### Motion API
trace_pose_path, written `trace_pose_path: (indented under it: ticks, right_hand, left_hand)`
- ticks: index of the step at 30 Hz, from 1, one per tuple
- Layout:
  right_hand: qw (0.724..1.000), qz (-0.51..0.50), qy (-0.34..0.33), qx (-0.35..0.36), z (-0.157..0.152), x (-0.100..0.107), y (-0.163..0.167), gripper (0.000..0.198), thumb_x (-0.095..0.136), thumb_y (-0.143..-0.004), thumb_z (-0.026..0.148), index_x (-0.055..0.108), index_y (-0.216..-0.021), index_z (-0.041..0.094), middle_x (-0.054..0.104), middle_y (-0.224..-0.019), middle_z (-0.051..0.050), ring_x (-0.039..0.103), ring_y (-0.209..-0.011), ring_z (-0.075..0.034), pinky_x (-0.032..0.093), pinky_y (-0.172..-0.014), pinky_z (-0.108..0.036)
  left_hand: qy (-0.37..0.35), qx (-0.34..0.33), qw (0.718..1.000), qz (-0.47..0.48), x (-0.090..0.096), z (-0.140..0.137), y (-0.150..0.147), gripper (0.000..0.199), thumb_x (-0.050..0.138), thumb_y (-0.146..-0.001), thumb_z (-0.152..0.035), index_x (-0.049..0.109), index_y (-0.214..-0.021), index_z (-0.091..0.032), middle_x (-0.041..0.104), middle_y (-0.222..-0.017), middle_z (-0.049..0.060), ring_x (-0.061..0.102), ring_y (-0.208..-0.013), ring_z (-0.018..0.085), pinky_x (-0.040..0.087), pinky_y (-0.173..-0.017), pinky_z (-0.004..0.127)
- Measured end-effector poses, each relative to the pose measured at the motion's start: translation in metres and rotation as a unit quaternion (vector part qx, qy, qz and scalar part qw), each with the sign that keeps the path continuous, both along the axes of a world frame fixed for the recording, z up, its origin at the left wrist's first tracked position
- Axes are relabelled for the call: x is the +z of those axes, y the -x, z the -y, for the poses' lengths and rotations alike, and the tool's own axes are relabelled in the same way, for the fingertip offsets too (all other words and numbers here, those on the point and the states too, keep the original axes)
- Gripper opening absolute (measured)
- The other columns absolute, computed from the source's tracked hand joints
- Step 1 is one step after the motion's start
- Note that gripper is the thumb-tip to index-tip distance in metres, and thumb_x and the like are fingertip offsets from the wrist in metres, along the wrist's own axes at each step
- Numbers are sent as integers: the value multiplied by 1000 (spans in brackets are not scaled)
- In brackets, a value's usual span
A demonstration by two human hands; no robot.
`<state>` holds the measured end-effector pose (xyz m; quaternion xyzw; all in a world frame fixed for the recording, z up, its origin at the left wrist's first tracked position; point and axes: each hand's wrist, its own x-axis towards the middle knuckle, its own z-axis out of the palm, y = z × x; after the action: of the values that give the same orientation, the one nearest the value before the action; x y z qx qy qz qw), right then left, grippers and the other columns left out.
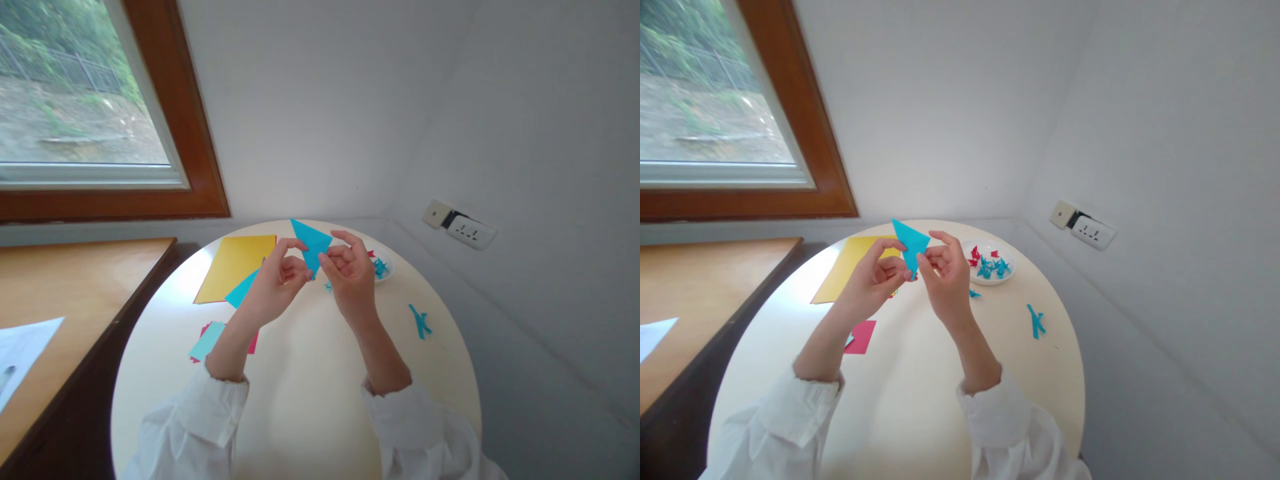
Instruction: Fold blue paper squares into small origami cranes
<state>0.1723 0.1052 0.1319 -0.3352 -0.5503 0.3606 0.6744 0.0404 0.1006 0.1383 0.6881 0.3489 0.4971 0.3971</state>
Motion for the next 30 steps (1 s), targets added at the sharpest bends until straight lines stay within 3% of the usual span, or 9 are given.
trace_pose_path:
  ticks: [4, 8, 14, 18, 23, 27, 30]
  right_hand:
    - [996, 72, -35, -34, -1, -3, -3, 29, 61, -73, 23, 52, -101, 24, 60, -73, 1, 57, -67, -13, 46, -63, -27]
    - [987, 136, -70, -54, 0, -4, -4, 28, 58, -76, 22, 54, -104, 25, 60, -78, 0, 57, -72, -14, 46, -69, -30]
    - [977, 191, -87, -45, 3, -2, -3, 28, 56, -77, 19, 55, -104, 26, 62, -78, 1, 56, -70, -14, 46, -71, -31]
    - [980, 179, -79, -33, 2, -4, -2, 28, 57, -76, 19, 55, -104, 25, 61, -78, 1, 57, -71, -14, 46, -71, -30]
    - [996, 76, -23, 32, -1, -3, -2, 29, 61, -73, 22, 54, -102, 23, 58, -73, 2, 57, -69, -12, 47, -65, -27]
    - [994, 17, 23, 101, -2, 0, -5, 31, 65, -69, 23, 55, -98, 22, 57, -67, 4, 57, -64, -10, 46, -59, -23]
    - [989, 17, 37, 141, -3, -2, -7, 33, 66, -68, 25, 56, -99, 23, 59, -68, 4, 57, -63, -10, 46, -58, -22]
  left_hand:
    - [-66, 77, 995, -9, 0, -1, 2, 33, 58, -77, -25, 45, -108, -22, 58, -79, 0, 60, -74, 13, 49, -68, 27]
    - [-104, 138, 984, -53, 5, 3, 5, 44, 55, -79, -22, 44, -121, -20, 53, -68, -3, 54, -63, 11, 48, -61, 23]
    - [-119, 167, 974, -94, 10, 7, 7, 30, 54, -80, -24, 57, -108, -17, 58, -72, 0, 56, -64, 11, 48, -61, 24]
    - [-115, 170, 976, -78, 9, 7, 6, 26, 55, -79, -25, 59, -103, -18, 60, -75, 1, 57, -66, 12, 49, -60, 24]
    - [-95, 236, 966, 44, 11, 3, 14, 26, 62, -74, -28, 61, -98, -17, 55, -64, -3, 54, -56, 9, 46, -56, 21]
    - [32, 157, 975, 151, 15, 1, 23, 29, 68, -69, -34, 66, -90, -14, 61, -68, 1, 56, -57, 10, 48, -58, 24]
    - [83, 92, 974, 192, 15, 0, 26, 26, 71, -66, -33, 68, -82, -14, 63, -64, 1, 56, -57, 10, 48, -59, 23]
